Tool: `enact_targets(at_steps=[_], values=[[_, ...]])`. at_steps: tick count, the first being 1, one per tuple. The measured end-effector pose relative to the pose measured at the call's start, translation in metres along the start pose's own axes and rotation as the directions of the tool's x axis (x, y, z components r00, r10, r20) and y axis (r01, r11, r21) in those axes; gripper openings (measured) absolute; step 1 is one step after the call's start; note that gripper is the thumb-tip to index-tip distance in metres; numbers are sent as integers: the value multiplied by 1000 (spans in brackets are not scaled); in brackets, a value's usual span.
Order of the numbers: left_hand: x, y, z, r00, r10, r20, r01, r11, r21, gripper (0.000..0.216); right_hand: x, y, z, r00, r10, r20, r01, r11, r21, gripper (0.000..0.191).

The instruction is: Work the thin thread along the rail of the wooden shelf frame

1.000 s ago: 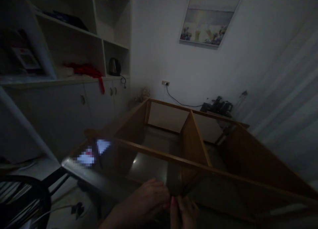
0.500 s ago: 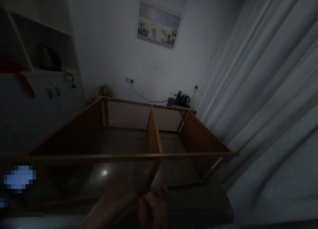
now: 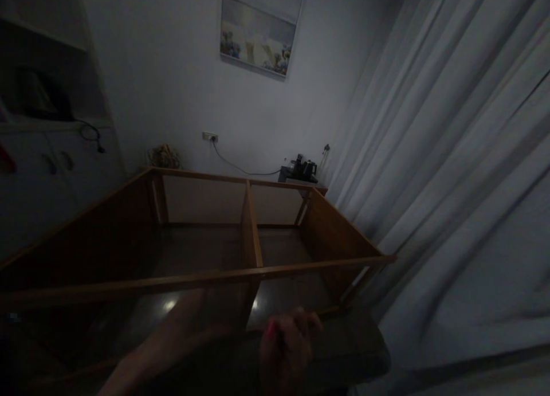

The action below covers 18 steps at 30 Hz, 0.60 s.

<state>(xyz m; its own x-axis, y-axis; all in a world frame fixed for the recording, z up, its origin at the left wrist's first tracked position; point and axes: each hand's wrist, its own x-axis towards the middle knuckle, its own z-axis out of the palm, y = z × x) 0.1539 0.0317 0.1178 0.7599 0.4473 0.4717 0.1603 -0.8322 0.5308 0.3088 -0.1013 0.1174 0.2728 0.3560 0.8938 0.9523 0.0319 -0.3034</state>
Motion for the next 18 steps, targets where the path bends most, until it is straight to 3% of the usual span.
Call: enact_targets(at_steps=[3,6,12,16,18], values=[[24,-1,7,992,45,-114,-51,997,-52,92,17,-2,-4,1000,-1,-25,0,999,-46,23],[50,9,13,960,139,-243,-168,981,-101,107,27,-7,-2,999,-23,-33,21,997,-71,19],[85,17,24,897,350,-269,-360,933,12,88,36,-5,3,996,-39,-82,30,994,-106,15],[106,-9,41,944,271,-190,-255,961,106,50,38,2,5,997,-35,-65,28,994,-110,14],[112,-26,51,940,274,-202,-249,958,139,53,37,5,6,997,-44,-61,37,994,-107,14]])
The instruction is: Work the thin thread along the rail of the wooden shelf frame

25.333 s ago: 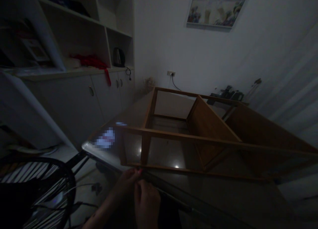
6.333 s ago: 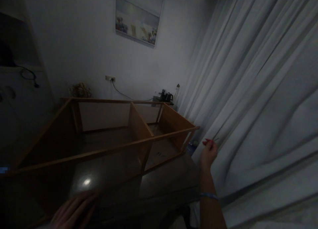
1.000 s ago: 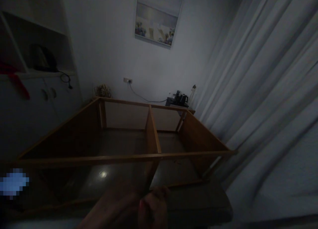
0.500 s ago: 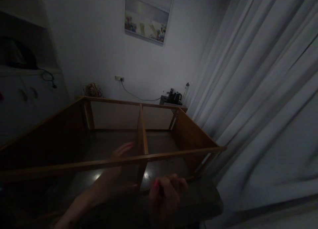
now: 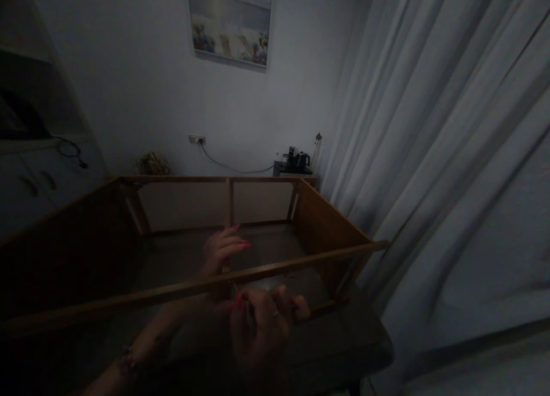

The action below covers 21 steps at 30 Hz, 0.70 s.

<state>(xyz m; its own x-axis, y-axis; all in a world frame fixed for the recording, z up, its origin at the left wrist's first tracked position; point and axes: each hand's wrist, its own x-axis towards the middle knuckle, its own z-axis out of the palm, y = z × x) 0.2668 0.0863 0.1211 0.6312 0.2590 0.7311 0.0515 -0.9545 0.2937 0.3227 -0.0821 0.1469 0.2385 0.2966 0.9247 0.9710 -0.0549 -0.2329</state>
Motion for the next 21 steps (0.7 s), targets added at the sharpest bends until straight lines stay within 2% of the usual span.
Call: enact_targets(at_steps=[2,5,10,13,15,18,21], values=[[-3,-10,7,995,72,-67,-71,997,6,59,-1,1,1,1000,-9,0,9,1000,13,13],[-8,-8,6,967,202,-156,-203,979,5,64,-1,0,1,1000,4,0,-4,999,37,15],[-8,6,-1,986,133,-99,-137,990,-29,77,3,-4,1,1000,18,24,-19,997,70,19],[-6,9,-4,989,122,-81,-127,990,-65,84,6,-6,1,999,-40,14,40,999,35,17],[-4,12,-9,989,126,-78,-132,988,-82,82,7,-8,1,997,-72,22,72,997,0,15],[0,24,-20,985,161,-59,-167,981,-98,72,9,-10,1,998,-52,44,53,998,-28,14],[5,33,-28,983,167,-70,-173,981,-90,47,10,-11,1,998,-35,60,37,999,-32,14]])
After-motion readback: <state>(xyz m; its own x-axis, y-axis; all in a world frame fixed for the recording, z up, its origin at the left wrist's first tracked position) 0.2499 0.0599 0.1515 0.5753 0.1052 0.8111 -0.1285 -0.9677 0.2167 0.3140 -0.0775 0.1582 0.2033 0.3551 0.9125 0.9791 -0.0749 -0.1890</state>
